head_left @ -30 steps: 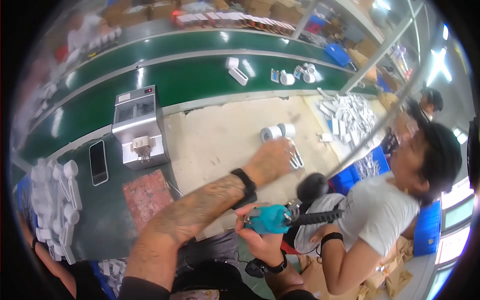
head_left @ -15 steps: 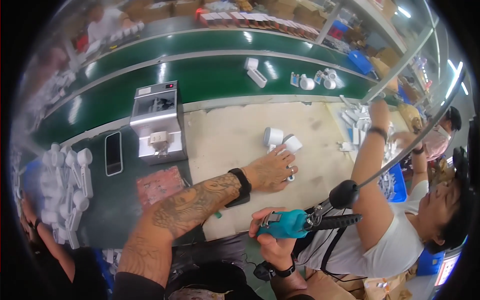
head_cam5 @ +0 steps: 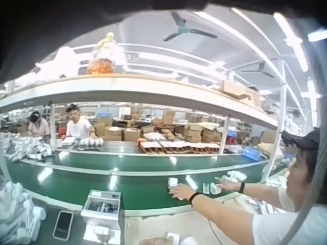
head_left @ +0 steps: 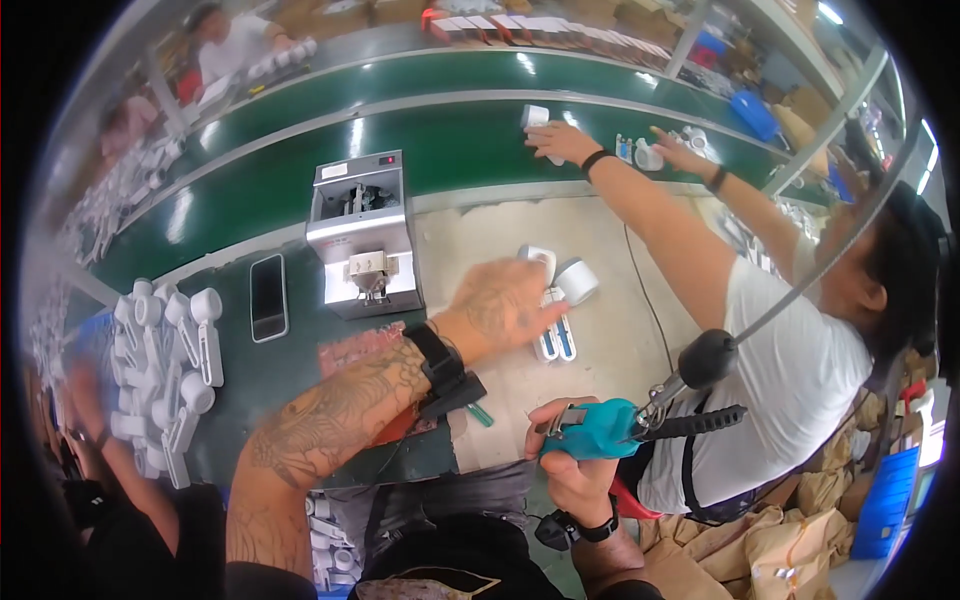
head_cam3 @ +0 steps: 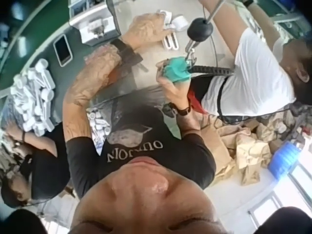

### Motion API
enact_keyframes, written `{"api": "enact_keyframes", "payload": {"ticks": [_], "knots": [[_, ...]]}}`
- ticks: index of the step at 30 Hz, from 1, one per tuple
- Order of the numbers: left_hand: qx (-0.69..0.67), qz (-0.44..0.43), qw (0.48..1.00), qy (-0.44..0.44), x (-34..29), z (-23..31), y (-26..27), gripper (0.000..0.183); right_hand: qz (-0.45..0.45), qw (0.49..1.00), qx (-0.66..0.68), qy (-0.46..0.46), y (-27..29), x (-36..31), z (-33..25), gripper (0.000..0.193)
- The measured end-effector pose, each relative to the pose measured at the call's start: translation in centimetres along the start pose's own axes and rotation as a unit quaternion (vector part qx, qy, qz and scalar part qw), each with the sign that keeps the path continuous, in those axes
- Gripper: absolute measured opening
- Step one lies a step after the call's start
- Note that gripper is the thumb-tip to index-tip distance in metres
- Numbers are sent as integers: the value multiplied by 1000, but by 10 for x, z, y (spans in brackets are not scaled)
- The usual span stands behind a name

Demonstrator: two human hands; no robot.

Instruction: Assembling handheld electric fans on a production line using an electric screwdriver.

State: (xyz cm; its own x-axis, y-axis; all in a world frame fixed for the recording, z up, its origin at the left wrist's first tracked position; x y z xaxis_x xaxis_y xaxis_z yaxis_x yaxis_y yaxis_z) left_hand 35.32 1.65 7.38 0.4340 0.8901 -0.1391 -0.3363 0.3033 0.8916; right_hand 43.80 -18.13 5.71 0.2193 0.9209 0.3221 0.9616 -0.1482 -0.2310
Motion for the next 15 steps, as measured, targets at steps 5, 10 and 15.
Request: {"api": "enact_keyframes", "payload": {"ticks": [5, 10, 15], "knots": [[-28, 143, 989, -22, 6, -39, -43, 51, 1, 1000, -15, 12, -12, 2, -2, 74], [-122, 69, 989, 42, 15, -44, -54, 51, -2, 999, -44, 16, -15, 7, -4, 75], [-171, 88, 980, 53, 1, -46, -37, 47, 20, 997, -62, 35, -10, 7, 1, 74]]}}
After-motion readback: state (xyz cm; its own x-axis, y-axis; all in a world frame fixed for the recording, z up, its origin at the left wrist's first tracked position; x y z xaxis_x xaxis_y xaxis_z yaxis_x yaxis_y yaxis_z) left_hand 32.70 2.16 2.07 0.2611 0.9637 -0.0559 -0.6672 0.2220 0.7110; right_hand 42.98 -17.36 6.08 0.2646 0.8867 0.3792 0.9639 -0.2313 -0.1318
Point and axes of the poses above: each hand's wrist, its own x-axis towards the middle knuckle, its own y-axis out of the back of the hand, z = x × y, the point moved 1 cm from there along x, towards the middle knuckle, and after that the axes turned 14 degrees about y, right-handed, at the moved point
